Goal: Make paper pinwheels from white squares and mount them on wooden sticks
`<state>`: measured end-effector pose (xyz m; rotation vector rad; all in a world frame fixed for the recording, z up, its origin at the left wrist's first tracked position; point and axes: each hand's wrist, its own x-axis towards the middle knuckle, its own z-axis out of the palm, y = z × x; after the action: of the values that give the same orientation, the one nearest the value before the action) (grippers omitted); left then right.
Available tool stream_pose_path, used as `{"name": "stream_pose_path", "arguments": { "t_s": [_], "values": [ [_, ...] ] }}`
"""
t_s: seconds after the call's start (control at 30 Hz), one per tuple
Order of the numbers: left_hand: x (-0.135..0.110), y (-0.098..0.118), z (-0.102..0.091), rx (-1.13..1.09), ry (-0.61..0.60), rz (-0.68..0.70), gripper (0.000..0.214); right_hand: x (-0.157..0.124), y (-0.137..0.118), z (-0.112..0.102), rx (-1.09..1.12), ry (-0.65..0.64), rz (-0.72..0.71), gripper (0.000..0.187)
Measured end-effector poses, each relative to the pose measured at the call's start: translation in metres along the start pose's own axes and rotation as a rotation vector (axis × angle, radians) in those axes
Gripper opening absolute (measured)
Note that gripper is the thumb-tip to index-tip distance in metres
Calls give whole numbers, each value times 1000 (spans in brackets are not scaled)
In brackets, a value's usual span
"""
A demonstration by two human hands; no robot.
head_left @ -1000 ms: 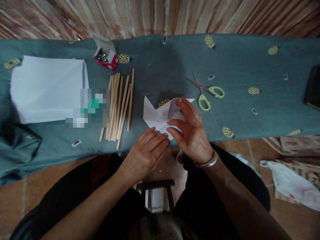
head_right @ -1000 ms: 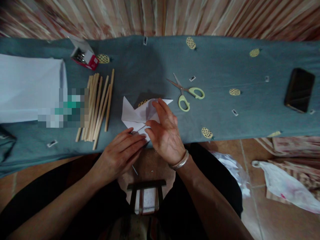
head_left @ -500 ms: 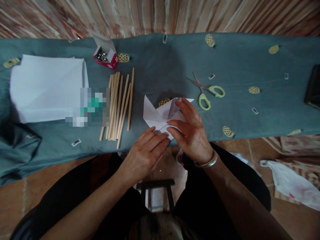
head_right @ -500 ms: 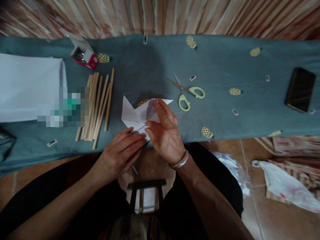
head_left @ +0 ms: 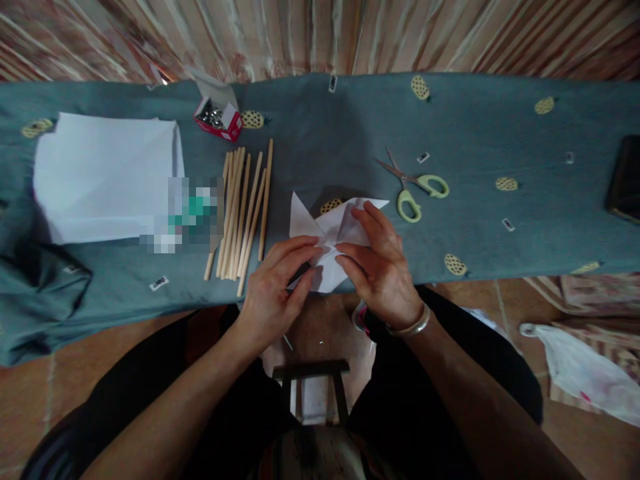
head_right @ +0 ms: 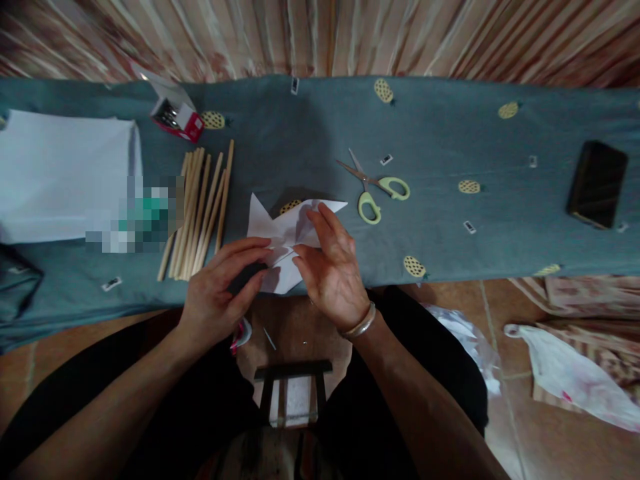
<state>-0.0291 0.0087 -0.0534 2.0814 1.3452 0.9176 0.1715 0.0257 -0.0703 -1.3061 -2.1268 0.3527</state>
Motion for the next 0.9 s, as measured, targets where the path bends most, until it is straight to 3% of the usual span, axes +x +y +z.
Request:
{"name": "stream_pose_path", "arguments": {
  "t_s": [0.2, 0.37, 0.9],
  "values": [
    [8, -11, 1, 11, 23, -4, 22, 0, 3, 1, 21, 23, -29, 19],
    [15, -17, 4, 25, -29, 46, 26, 0, 2, 2, 18, 28, -29, 21],
    [14, -17, 3, -61, -44, -76, 23, 0, 4, 1, 32, 17, -43, 21]
  ]
}}
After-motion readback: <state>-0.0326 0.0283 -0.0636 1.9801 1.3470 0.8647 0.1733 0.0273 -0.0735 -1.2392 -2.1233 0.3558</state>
